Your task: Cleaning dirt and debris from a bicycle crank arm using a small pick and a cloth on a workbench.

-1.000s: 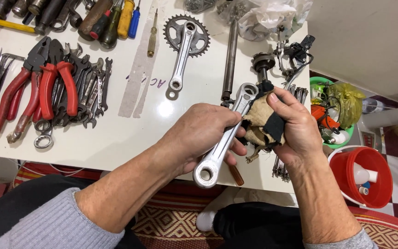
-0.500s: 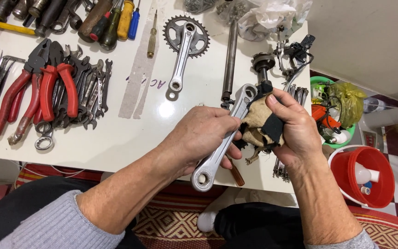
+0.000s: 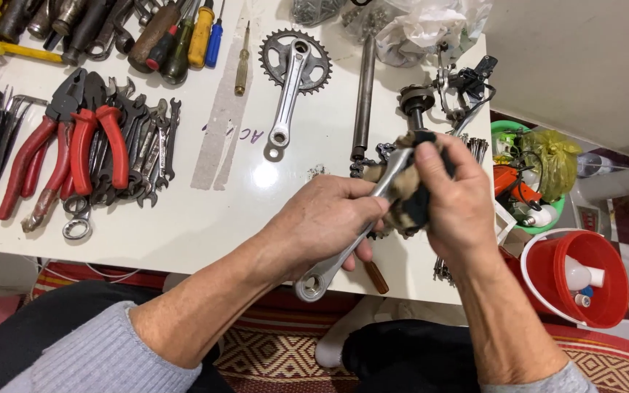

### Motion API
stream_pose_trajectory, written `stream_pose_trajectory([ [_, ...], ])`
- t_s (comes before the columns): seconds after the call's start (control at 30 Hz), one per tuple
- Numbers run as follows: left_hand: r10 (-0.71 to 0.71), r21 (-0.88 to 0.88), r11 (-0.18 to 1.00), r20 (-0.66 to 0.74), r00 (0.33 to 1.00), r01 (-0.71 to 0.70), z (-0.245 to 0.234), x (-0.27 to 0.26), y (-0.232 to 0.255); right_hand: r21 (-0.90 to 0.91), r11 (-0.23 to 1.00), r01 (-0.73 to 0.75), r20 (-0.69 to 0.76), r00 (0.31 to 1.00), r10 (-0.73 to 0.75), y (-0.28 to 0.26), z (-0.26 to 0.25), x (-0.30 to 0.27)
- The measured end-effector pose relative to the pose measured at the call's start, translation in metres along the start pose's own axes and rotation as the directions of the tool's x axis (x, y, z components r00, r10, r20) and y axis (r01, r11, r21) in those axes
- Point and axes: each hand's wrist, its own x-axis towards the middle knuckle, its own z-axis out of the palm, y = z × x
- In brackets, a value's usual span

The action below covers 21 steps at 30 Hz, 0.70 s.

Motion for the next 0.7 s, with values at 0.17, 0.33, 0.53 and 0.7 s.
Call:
stream_pose_trajectory([
  [0.17, 0.022, -0.051, 0.998, 0.015, 1.000, -0.021, -0.001, -0.002, 0.003, 0.188, 0.982, -0.013, -0.061, 0.998, 0.025, -0.004, -0.010, 0.015],
  [0.33, -0.152, -0.093, 0.986, -0.146, 0.978, 0.140, -0.008, 0.004, 0.017, 0.263, 0.958, -0.115, -0.113, 0.982, 0.149, -0.015, -0.014, 0.016],
  [0.53, -0.069, -0.524, 0.840, -0.362, 0.929, -0.142, -0.002, 0.020, 0.012, -0.432, 0.832, 0.348, 0.205, 0.936, -0.285, -0.007, 0.009, -0.026],
  [0.7, -0.171, -0.711, 0.693, -0.322, 0.931, -0.119, -0.001, 0.036, -0.002, -0.484, 0.704, 0.520, 0.341, 0.853, -0.396, -0.004, 0.020, -0.046],
])
